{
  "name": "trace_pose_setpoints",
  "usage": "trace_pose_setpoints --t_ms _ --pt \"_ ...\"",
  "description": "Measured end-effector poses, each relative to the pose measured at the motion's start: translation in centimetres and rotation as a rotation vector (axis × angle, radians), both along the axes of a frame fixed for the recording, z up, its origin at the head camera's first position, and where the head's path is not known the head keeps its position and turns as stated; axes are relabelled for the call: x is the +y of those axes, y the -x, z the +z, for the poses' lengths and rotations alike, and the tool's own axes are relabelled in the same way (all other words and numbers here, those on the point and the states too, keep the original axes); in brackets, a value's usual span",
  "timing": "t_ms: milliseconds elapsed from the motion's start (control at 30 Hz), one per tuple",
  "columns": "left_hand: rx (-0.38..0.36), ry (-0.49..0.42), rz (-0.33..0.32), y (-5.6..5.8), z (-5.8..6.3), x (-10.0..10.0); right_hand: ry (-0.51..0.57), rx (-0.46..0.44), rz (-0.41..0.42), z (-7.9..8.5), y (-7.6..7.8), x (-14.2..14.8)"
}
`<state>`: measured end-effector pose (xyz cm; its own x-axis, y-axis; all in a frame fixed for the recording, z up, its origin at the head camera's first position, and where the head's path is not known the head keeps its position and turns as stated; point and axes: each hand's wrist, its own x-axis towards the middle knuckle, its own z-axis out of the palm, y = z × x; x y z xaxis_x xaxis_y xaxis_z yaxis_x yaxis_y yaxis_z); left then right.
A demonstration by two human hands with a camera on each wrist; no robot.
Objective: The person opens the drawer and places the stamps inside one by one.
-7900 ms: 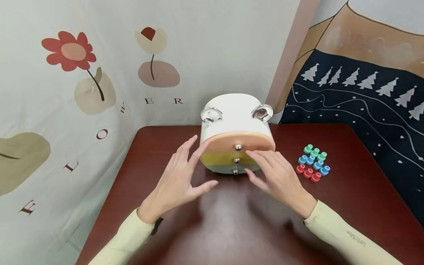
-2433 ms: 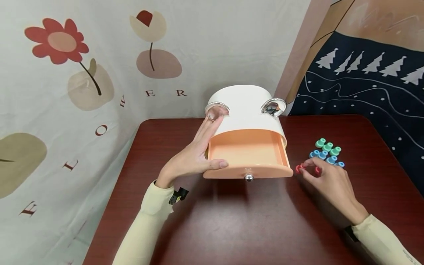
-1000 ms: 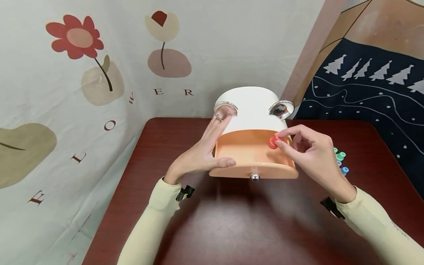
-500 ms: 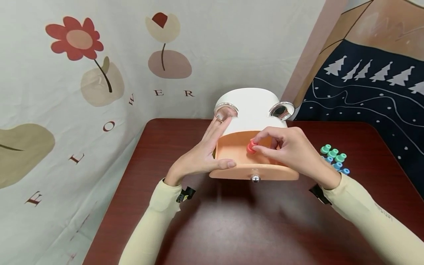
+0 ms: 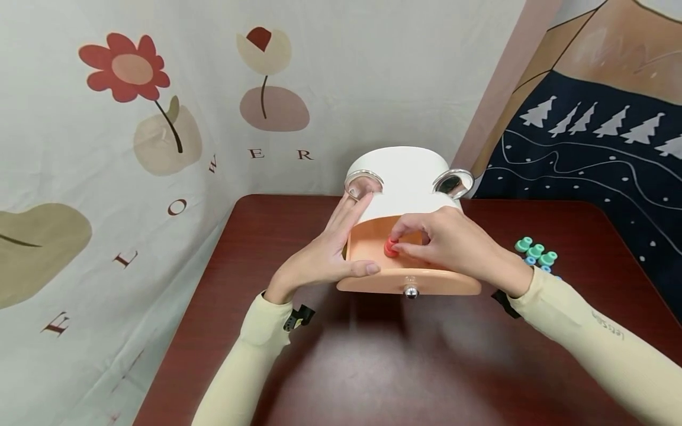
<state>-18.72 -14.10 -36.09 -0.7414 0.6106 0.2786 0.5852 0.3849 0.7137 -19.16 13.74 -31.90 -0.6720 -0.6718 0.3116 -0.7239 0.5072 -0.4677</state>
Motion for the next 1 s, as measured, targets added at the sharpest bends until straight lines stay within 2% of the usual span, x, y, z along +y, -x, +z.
trace_pose_setpoints --t_ms 133,267,533,633,700,800,933,1000 --pt "0.009 0.003 -0.002 0.1 -0.1 0.4 -0.031 -0.019 0.01 0.2 0.0 0.4" --pt "0.035 -0.004 -0.016 0.3 -0.2 0.8 -0.008 -0.015 0.0 0.4 -0.3 0.9" --pt "0.033 -0.014 -0.034 0.3 -0.3 0.7 0.132 0.073 -0.081 0.1 -1.6 3.0" --pt "0.054 -0.024 -0.048 0.5 -0.1 0.7 0.2 0.101 -0.149 -0.2 -2.2 4.2" --pt "0.042 -0.029 -0.049 0.4 0.0 0.6 0.249 0.116 -0.2 -0.6 -2.6 4.9" --pt "0.053 -0.039 -0.061 0.5 0.1 0.5 0.321 0.124 -0.25 -1.3 -3.1 5.9" --pt "0.093 -0.061 -0.081 0.6 0.1 0.4 0.382 0.118 -0.268 -2.1 -3.5 7.4" --pt "0.081 -0.052 -0.073 0.6 0.1 0.4 0.395 0.117 -0.291 -2.6 -3.8 8.3"
